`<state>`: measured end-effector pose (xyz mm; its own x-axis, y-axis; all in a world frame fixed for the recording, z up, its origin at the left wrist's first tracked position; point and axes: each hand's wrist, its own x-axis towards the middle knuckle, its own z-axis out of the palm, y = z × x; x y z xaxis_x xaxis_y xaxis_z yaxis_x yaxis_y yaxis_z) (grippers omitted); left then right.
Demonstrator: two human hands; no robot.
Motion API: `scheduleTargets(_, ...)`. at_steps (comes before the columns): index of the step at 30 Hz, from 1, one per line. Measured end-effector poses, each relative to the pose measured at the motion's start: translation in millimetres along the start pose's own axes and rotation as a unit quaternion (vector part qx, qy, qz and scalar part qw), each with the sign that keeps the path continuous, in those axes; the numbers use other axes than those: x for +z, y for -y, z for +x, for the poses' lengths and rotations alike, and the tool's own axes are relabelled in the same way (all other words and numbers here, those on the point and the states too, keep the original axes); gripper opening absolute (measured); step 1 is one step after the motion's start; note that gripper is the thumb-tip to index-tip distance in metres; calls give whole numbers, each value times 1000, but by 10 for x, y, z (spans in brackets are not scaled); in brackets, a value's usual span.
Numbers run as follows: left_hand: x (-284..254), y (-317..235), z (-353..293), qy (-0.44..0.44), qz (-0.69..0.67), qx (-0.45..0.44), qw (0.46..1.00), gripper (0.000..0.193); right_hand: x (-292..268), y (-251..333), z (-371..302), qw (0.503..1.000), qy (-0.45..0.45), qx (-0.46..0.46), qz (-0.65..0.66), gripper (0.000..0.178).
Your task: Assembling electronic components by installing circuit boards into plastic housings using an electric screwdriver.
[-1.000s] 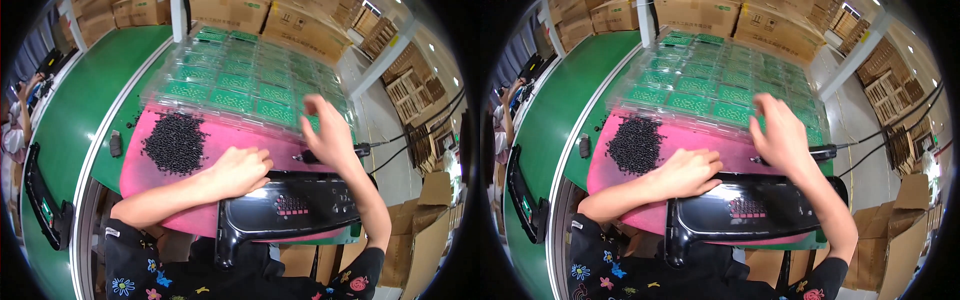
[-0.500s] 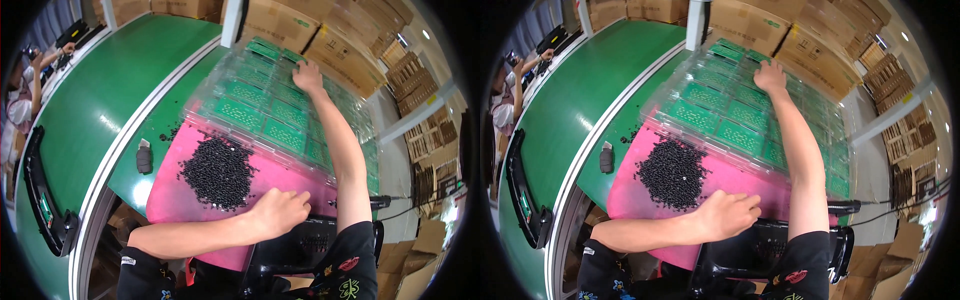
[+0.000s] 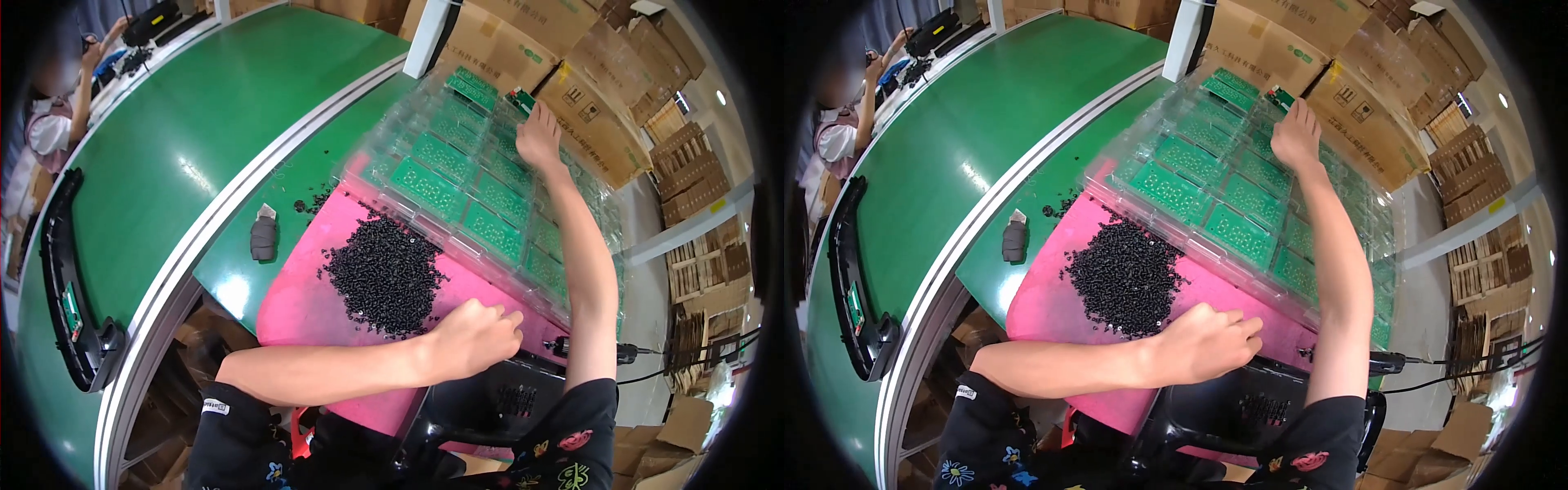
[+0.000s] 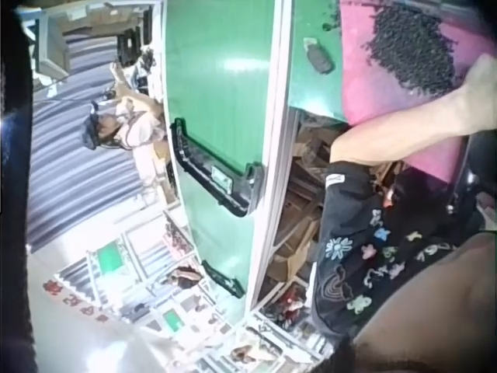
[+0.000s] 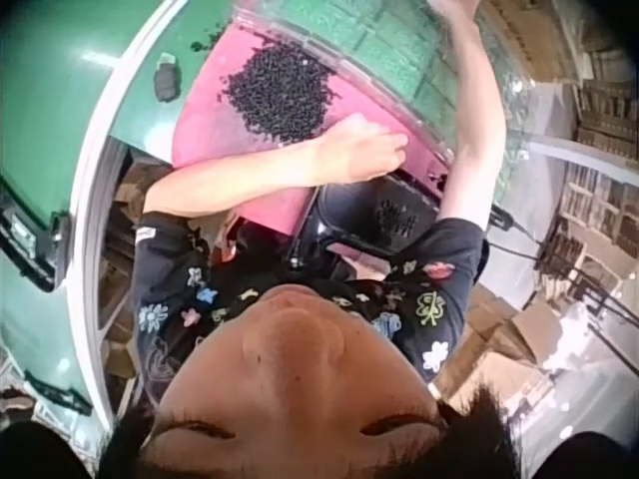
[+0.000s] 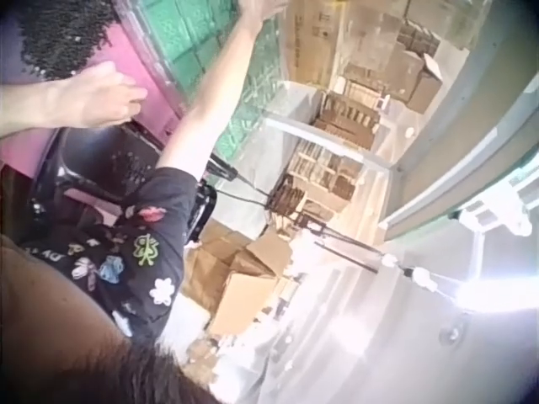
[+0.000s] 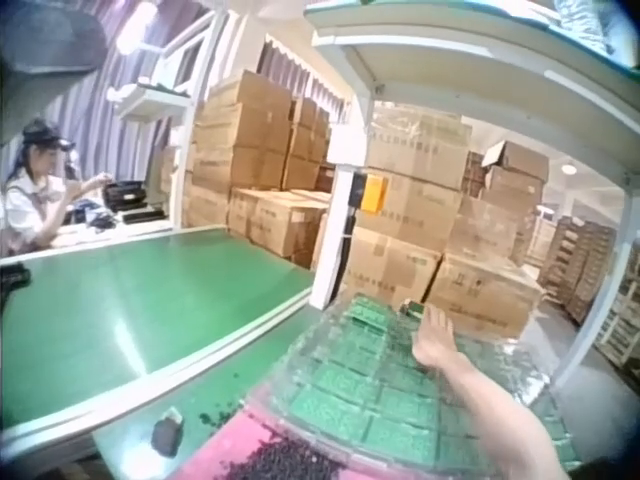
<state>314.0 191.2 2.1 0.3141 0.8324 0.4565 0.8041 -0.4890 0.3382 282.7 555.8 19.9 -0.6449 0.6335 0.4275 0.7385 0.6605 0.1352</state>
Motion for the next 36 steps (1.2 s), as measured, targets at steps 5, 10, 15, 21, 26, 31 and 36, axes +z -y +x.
scheduleTargets(5,-173,-12,93,-129,16,-20,991,32,-723,39,-572,989,-71,-129,12,61)
scheduleTargets(10,-593,178,141,-310,75,-109,942,75,-1801,161,-1695,964,-61,-258,-8,64)
scheduleTargets(15,-568,110,113,-180,-6,-154,971,71,-2392,224,-2596,942,-28,-333,4,56)
scheduleTargets(21,-447,-155,107,-50,-257,11,965,57,-2537,-115,-3069,933,-204,-294,31,46)
scheduleTargets(26,-340,-239,58,55,-297,41,952,62,-2537,-270,-3516,953,-144,-226,144,41)
scheduleTargets(31,-266,-276,-6,13,-210,109,972,66,-2490,-159,-3783,955,-144,-121,230,24)
scheduleTargets(36,-91,-295,-48,-111,-300,37,947,78,-2439,-167,-3942,942,-100,-15,319,19)
